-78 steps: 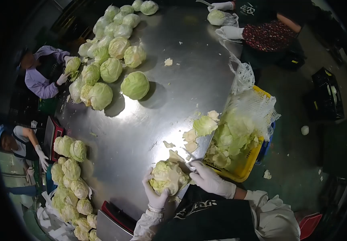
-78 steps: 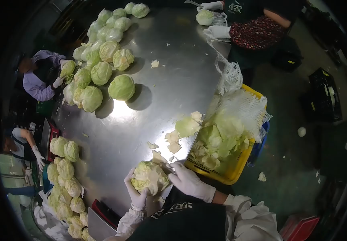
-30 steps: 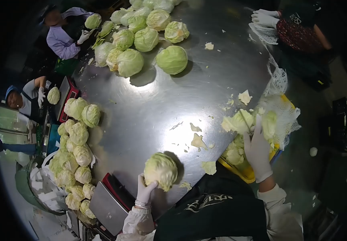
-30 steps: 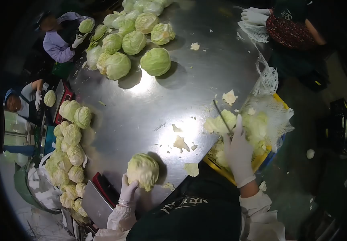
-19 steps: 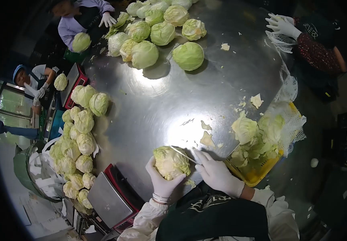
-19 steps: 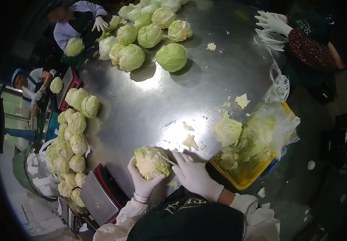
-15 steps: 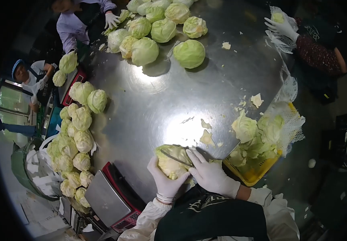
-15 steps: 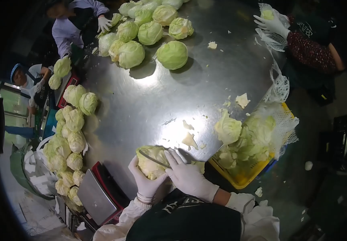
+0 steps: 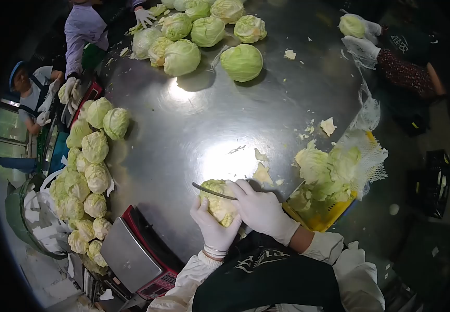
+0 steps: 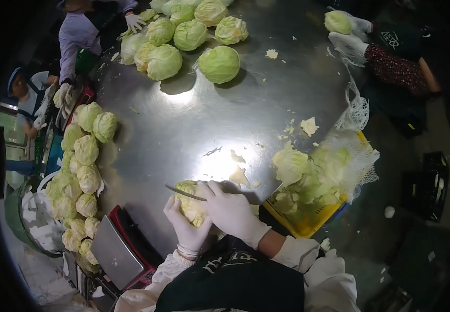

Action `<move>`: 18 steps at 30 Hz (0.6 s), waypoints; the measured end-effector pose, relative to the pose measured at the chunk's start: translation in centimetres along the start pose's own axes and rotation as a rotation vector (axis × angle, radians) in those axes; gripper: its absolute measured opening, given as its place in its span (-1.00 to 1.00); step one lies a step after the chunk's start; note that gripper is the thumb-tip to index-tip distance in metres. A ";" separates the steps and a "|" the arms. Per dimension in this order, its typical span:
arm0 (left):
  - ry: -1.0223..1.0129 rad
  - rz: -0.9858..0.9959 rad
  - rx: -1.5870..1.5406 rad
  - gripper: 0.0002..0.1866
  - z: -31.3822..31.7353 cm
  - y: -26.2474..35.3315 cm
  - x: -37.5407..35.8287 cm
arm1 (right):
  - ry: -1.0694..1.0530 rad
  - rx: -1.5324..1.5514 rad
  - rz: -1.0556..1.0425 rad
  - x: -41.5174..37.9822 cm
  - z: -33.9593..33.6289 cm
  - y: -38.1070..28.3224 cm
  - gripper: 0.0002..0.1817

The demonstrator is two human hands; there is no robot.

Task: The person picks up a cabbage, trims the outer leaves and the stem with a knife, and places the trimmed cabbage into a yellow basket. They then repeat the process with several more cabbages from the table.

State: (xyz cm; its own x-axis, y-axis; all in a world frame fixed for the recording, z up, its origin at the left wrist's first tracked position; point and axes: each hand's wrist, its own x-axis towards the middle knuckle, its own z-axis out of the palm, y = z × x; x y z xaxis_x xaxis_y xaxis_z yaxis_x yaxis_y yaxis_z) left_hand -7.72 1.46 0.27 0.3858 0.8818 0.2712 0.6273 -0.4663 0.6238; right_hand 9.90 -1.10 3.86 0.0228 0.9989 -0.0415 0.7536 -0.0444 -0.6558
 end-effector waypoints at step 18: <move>0.105 -0.474 -0.848 -0.09 -0.8 -2.0 -0.5 | 0.423 0.024 0.335 -2.1 -4.7 8.2 -0.32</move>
State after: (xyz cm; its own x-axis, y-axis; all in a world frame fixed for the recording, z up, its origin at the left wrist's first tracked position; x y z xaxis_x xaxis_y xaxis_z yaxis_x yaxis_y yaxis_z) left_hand -9.67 1.97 -0.52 0.1310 0.9858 -0.1049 -0.0088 0.1069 0.9942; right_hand 19.14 -3.47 2.11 0.5258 0.8490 0.0525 0.6443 -0.3572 -0.6762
